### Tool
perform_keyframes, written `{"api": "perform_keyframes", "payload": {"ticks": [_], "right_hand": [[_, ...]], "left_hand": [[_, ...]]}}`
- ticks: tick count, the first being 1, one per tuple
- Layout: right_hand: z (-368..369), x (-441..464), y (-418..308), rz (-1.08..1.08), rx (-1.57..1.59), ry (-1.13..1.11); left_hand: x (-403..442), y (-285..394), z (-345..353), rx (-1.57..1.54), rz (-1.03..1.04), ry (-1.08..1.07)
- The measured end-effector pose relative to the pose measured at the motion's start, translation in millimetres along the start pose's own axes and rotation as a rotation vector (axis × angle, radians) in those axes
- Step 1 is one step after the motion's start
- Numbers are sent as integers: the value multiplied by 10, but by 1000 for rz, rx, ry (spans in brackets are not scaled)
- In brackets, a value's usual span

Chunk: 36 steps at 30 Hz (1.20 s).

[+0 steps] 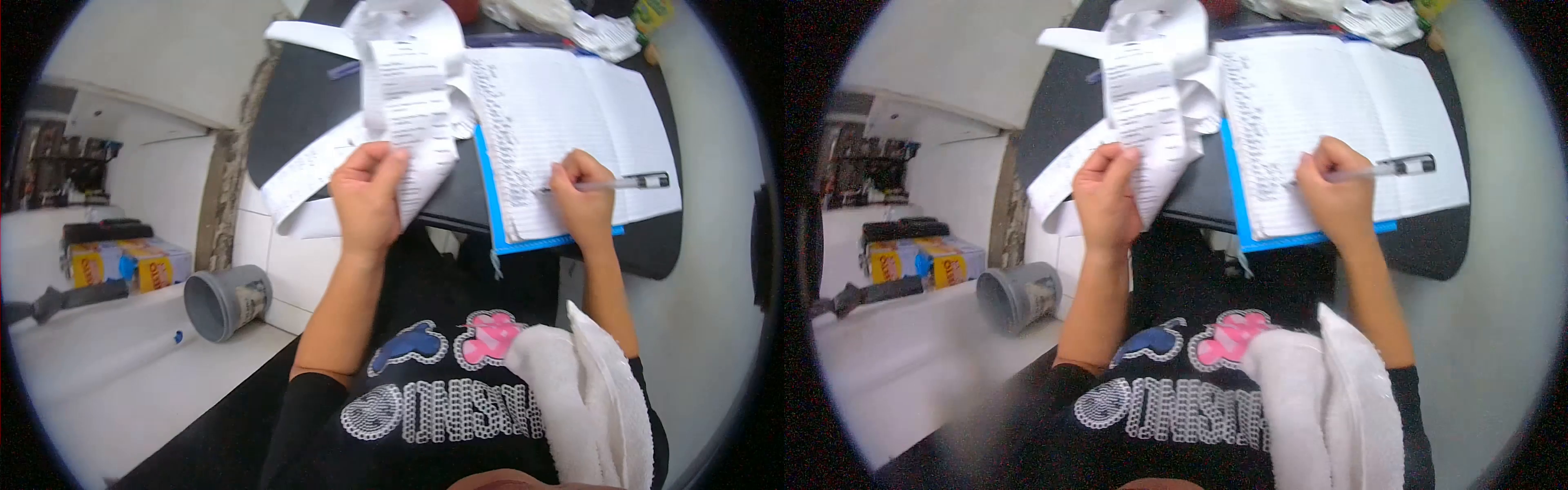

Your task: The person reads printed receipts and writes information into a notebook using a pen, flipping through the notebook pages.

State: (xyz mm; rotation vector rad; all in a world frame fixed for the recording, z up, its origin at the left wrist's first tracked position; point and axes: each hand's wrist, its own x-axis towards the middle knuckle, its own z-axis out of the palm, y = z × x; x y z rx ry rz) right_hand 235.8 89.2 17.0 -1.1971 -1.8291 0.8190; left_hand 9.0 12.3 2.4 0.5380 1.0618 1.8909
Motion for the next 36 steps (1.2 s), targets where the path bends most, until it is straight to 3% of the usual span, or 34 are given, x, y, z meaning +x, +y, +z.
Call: {"api": "perform_keyframes", "payload": {"ticks": [11,16,36], "right_hand": [[67,-15,23,30,-3,24],[74,-16,61,-35,-69,63],[58,44,-58,-13,-46,3]], "left_hand": [[-3,8,-10,-94,-70,-41],[16,-34,-77,-3,6,-29],[3,52,-53,-70,-24,-18]]}}
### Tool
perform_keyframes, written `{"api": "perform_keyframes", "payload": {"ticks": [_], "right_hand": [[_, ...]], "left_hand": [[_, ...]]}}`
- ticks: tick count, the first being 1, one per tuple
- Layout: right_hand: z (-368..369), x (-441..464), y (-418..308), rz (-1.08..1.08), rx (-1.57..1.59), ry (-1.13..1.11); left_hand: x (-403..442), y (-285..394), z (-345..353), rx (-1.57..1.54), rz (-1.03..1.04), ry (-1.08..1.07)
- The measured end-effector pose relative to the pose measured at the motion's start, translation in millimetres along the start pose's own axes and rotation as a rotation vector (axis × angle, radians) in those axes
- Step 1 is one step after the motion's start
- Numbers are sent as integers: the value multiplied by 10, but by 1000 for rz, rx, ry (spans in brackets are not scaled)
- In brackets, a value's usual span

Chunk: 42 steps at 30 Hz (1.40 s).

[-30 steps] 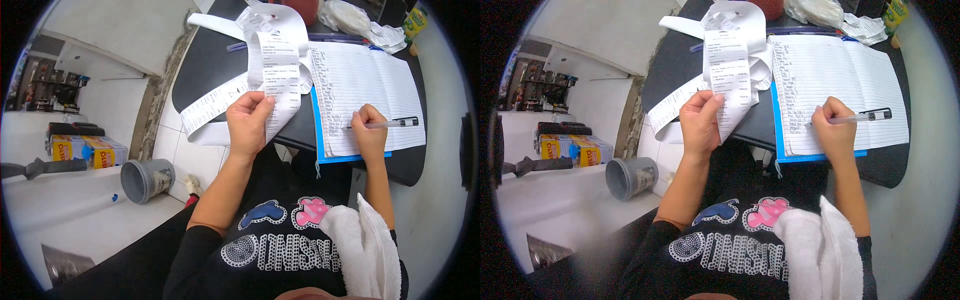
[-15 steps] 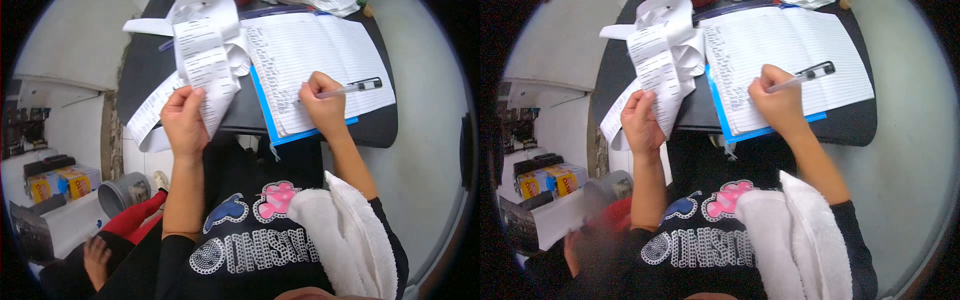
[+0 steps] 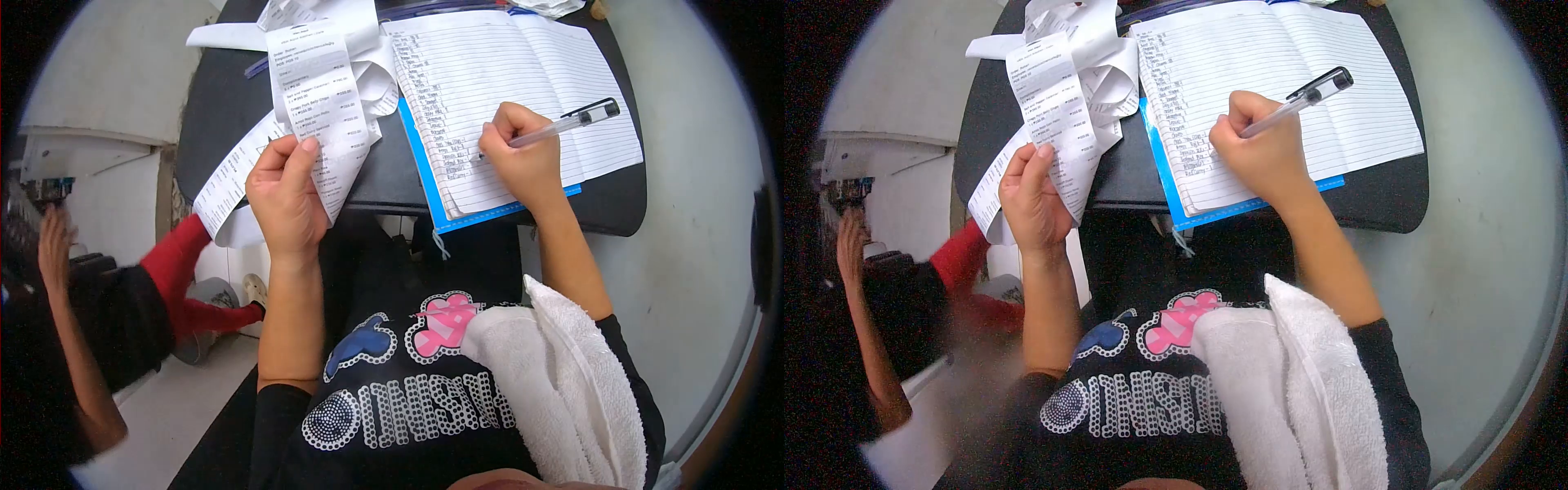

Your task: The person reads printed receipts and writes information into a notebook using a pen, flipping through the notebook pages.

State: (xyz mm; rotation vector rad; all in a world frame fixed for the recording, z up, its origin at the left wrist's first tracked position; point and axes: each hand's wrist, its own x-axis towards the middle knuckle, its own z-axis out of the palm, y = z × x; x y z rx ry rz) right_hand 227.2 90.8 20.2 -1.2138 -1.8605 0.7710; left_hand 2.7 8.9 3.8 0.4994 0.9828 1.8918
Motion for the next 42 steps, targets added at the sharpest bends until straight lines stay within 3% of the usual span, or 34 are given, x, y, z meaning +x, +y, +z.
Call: {"api": "perform_keyframes", "payload": {"ticks": [10,34,38,42], "right_hand": [[-17,-1,150,54,146,76],[-24,-5,204,17,-18,53],[46,36,-143,157,578,106],[110,147,-384,230,475,-204]], "left_hand": [[-28,-39,9,14,20,-8],[16,-97,-24,62,53,43],[-26,10,-1,-88,-66,-21],[-8,38,60,-107,-85,-51]]}}
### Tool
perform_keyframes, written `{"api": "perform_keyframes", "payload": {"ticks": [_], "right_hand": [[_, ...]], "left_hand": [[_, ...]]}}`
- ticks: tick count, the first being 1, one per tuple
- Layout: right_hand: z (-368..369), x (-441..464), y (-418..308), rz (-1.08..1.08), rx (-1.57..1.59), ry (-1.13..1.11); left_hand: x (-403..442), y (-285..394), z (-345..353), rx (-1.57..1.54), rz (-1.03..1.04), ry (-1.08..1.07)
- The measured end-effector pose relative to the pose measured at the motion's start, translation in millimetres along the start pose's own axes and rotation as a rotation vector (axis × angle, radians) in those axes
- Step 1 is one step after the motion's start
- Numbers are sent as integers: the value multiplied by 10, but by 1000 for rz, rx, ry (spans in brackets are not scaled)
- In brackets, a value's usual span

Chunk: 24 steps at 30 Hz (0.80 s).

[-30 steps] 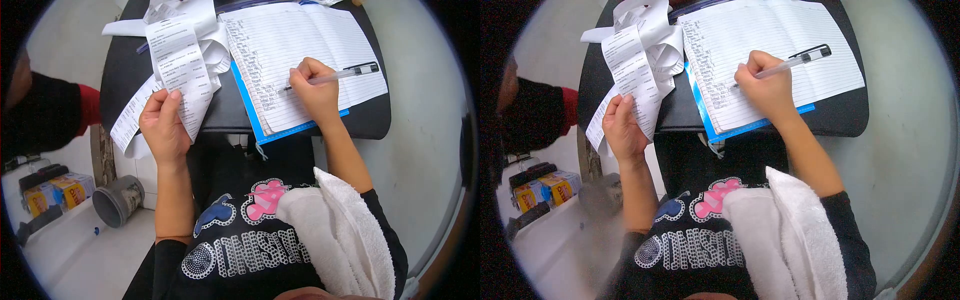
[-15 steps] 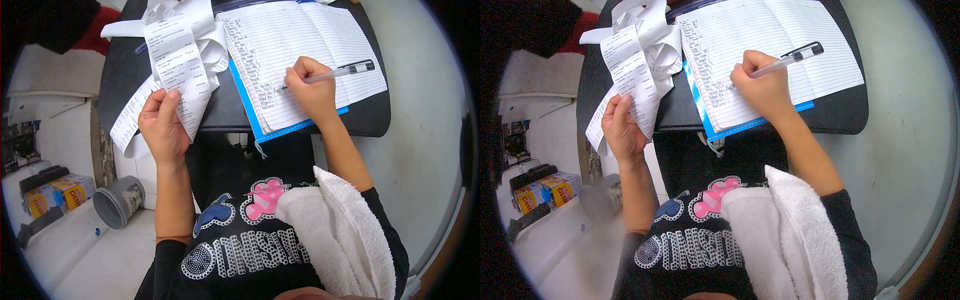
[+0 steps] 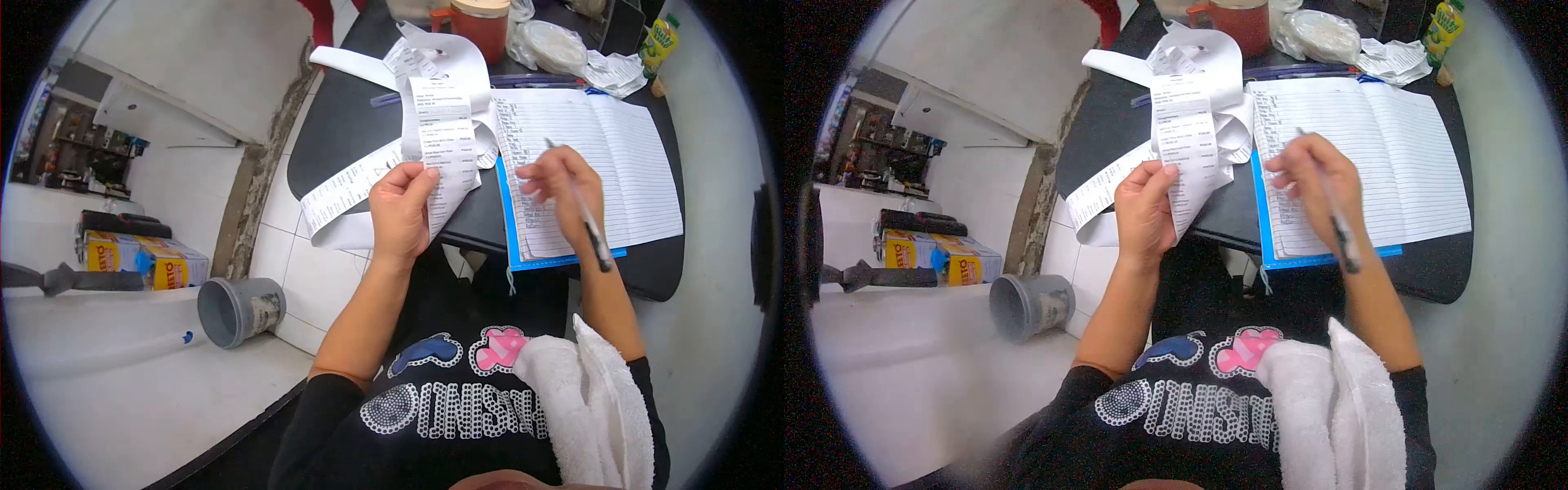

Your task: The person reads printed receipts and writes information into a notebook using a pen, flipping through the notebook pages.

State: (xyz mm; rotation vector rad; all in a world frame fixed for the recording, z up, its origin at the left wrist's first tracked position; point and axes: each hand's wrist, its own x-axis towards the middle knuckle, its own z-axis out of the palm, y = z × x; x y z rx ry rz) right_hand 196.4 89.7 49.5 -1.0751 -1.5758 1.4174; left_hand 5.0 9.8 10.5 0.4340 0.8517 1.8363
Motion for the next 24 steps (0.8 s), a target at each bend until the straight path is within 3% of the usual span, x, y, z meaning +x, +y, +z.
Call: {"api": "perform_keyframes", "payload": {"ticks": [6,24], "right_hand": [[484,196,-72,-217,72,-180],[574,190,-84,-192,61,-149]], "left_hand": [[-37,89,61,-13,-15,-24],[-147,119,52,2,11,-35]]}}
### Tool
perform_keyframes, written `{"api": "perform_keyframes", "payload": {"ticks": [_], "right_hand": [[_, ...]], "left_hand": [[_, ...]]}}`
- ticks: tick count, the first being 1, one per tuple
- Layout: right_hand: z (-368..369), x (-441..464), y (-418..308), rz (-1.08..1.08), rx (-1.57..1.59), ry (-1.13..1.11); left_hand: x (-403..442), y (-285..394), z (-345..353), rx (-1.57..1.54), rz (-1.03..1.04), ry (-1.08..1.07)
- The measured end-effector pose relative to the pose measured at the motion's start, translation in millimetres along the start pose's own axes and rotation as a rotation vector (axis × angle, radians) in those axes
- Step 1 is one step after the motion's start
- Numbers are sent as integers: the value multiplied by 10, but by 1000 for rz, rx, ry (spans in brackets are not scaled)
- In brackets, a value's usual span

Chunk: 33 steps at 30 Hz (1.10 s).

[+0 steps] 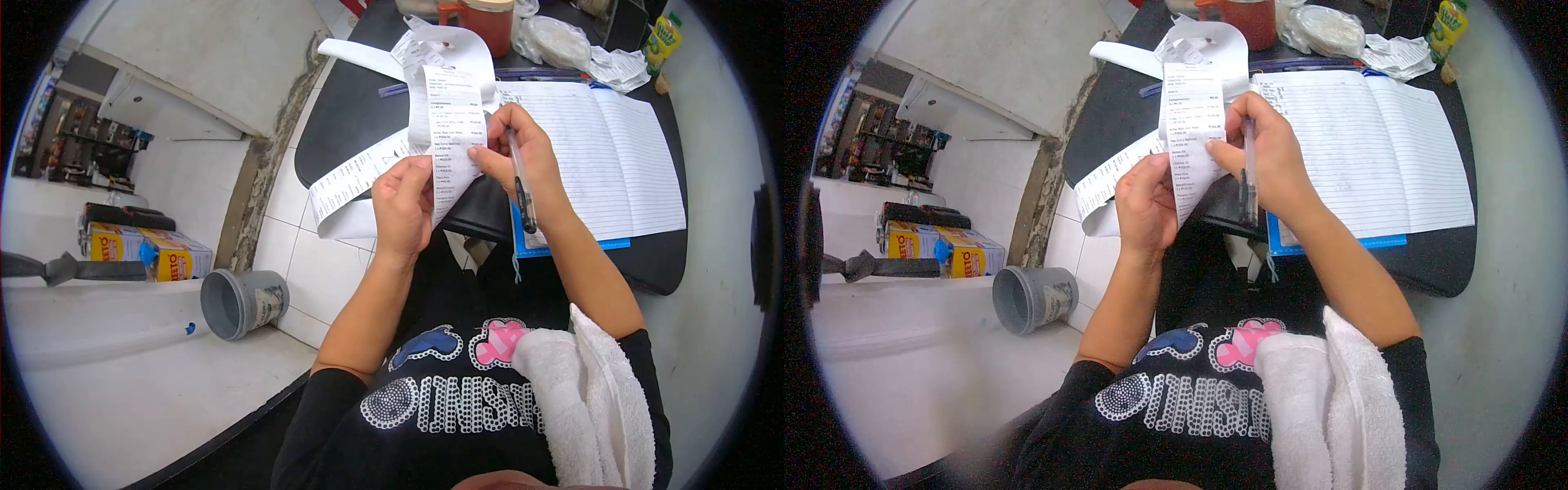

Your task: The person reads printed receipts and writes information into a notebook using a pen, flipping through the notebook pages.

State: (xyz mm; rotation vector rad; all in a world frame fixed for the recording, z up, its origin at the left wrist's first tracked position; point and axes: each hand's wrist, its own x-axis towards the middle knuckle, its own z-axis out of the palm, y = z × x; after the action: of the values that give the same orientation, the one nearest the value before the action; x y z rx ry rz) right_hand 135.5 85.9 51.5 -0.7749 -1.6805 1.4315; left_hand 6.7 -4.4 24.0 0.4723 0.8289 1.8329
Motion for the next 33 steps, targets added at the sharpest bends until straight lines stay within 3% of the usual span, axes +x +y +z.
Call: {"api": "perform_keyframes", "payload": {"ticks": [13,17,21,25,33], "right_hand": [[-39,-26,12,-77,-90,-18],[-204,-71,-70,83,55,57],[-574,-268,-98,-8,-67,150],[-788,-546,17,174,163,213],[-809,-665,221,142,-118,206]], "left_hand": [[45,-107,-54,114,64,24],[65,-148,-41,101,61,47],[106,-213,-158,178,63,124],[95,-236,-123,129,104,90],[91,-231,-123,177,108,75]]}}
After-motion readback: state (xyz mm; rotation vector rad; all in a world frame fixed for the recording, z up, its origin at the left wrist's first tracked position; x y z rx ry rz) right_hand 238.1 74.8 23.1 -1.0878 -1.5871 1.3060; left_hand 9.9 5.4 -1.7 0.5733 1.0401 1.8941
